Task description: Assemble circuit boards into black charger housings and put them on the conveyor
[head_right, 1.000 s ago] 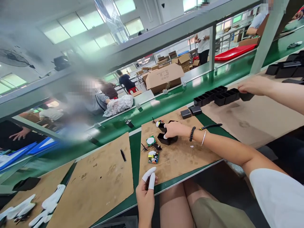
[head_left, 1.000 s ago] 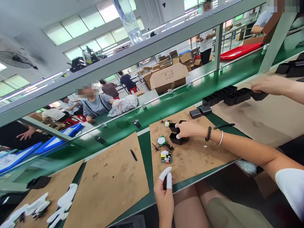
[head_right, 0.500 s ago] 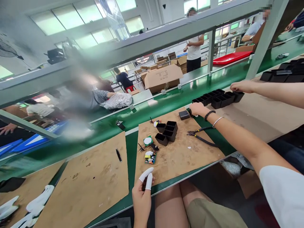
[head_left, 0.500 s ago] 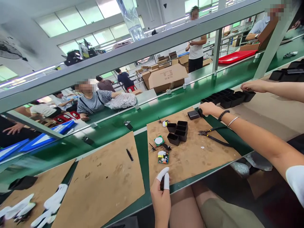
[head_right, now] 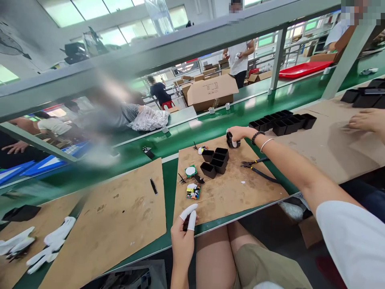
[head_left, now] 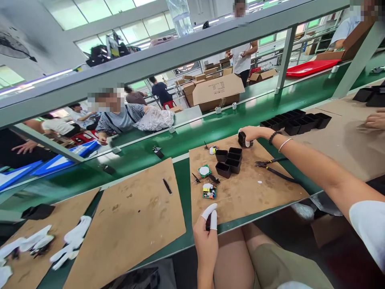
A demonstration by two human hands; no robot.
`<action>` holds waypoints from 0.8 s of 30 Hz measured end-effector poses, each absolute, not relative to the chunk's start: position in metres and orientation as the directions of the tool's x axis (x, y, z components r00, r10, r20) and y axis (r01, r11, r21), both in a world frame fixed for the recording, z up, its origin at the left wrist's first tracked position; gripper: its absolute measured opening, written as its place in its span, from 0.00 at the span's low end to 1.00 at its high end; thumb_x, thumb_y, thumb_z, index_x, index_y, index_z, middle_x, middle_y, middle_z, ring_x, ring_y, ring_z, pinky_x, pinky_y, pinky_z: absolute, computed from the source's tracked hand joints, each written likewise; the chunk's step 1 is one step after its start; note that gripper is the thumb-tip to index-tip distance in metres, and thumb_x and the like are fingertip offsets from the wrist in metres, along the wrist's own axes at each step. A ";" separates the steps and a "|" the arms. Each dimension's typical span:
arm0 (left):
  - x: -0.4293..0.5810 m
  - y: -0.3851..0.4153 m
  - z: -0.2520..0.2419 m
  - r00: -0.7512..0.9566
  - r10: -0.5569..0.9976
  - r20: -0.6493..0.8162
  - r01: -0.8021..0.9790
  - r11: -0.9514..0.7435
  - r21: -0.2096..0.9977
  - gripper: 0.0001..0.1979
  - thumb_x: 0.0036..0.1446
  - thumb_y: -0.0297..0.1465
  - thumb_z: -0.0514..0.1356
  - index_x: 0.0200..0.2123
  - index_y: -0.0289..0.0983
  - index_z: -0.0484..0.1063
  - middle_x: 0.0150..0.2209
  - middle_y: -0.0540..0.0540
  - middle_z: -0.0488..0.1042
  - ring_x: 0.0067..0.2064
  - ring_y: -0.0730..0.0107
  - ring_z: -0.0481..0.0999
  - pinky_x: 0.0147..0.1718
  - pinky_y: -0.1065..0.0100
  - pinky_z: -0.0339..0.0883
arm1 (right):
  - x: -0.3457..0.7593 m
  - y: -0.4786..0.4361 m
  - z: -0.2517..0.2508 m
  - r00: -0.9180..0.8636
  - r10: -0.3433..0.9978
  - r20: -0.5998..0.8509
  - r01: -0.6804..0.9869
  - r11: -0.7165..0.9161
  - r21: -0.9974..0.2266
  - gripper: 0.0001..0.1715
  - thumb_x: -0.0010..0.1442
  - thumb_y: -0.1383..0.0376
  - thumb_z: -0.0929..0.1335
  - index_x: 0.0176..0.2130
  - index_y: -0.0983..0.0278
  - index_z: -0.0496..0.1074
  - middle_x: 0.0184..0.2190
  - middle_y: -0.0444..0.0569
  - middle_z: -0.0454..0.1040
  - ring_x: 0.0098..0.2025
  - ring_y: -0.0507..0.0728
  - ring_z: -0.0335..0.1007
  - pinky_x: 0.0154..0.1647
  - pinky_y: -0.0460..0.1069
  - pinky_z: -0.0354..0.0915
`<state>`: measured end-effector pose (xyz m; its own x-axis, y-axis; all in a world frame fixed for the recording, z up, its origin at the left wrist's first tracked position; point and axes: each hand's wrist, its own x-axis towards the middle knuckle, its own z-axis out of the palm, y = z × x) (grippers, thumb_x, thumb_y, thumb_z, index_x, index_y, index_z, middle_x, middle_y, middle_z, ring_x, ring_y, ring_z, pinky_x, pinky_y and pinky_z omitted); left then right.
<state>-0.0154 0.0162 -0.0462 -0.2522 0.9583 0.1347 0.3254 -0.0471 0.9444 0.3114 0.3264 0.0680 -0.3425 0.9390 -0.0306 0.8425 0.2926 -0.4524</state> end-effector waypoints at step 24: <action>0.029 0.022 -0.010 -0.054 0.830 0.555 0.452 -0.476 0.755 0.44 0.58 0.34 0.72 0.73 0.46 0.59 0.71 0.38 0.67 0.71 0.48 0.69 0.69 0.50 0.68 | 0.260 0.136 0.077 -0.369 0.886 0.280 0.445 0.433 -0.784 0.46 0.40 0.50 0.83 0.55 0.57 0.72 0.52 0.50 0.75 0.56 0.67 0.72 0.62 0.63 0.68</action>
<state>0.0286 0.0222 -0.0105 -0.0536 0.8300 0.5552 0.4517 -0.4757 0.7548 0.2605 0.1359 0.0775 -0.3687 0.8863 0.2803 0.4454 0.4332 -0.7836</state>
